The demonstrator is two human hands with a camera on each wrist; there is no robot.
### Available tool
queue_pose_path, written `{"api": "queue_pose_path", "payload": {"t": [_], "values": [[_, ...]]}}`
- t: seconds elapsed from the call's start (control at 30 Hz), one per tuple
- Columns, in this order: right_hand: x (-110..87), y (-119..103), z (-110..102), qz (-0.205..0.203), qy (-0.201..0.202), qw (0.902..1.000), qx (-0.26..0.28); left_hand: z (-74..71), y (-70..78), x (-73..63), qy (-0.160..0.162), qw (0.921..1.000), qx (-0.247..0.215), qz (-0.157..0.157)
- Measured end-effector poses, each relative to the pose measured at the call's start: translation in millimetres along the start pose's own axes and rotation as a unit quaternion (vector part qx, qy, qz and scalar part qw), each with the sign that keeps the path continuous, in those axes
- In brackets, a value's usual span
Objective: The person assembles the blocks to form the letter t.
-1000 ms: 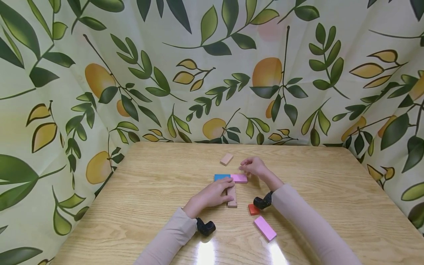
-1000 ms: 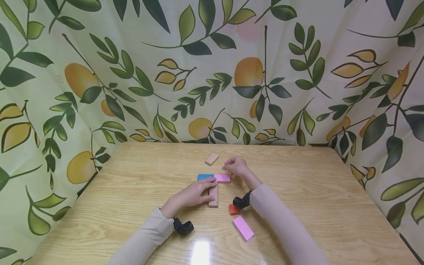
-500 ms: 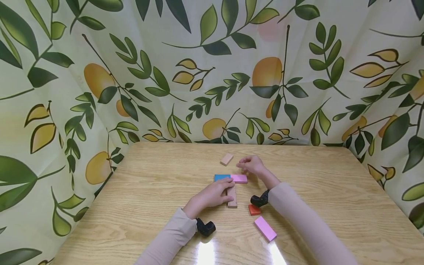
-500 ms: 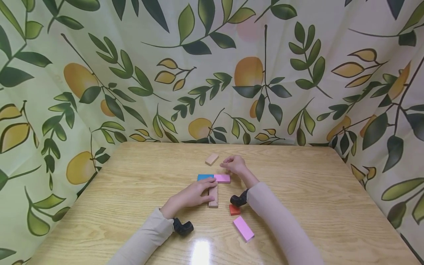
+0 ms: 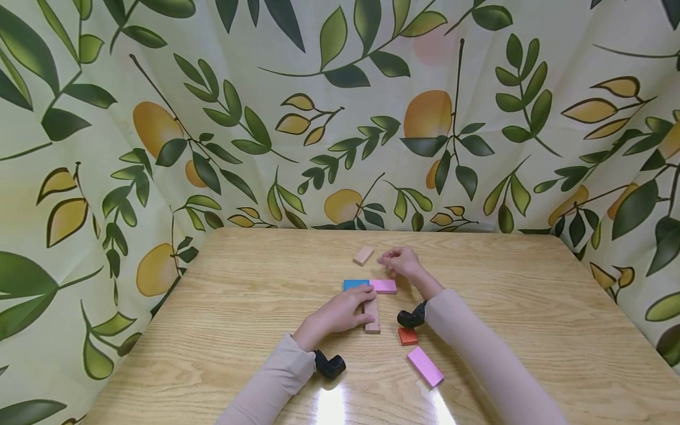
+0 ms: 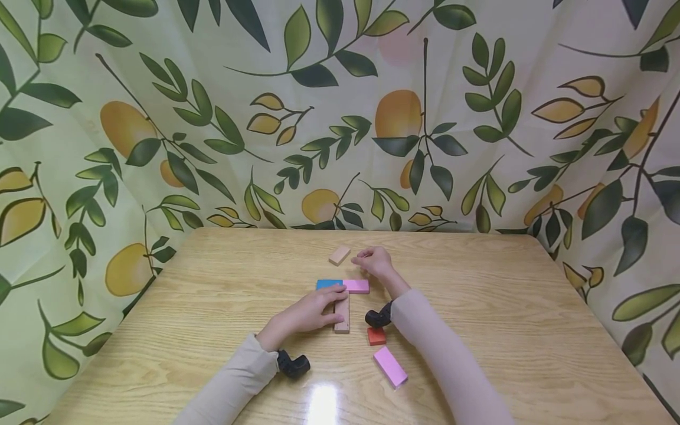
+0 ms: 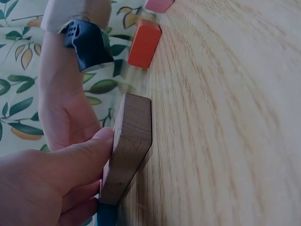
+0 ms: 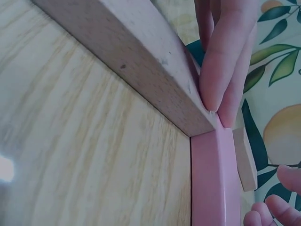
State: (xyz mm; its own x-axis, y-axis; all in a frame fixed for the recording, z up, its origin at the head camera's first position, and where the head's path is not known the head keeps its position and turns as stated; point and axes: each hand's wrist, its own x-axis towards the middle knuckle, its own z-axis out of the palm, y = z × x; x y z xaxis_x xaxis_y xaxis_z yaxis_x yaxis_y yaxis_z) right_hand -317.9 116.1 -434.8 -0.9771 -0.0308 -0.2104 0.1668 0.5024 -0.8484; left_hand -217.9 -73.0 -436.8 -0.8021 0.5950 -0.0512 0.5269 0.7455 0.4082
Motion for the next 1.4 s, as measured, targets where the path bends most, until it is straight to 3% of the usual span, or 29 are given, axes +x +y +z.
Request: {"api": "queue_pose_path", "payload": {"t": [0.67, 1.4], "values": [[9.6, -4, 5, -0.005, 0.021, 0.9994, 0.028, -1.6, 0.2, 0.2, 0.002, 0.9999, 0.006, 0.010], [20.0, -2, 17, -0.024, 0.043, 0.9987, 0.010, -3.6, 1.3, -1.0, -0.002, 1.0000, 0.006, 0.005]]}}
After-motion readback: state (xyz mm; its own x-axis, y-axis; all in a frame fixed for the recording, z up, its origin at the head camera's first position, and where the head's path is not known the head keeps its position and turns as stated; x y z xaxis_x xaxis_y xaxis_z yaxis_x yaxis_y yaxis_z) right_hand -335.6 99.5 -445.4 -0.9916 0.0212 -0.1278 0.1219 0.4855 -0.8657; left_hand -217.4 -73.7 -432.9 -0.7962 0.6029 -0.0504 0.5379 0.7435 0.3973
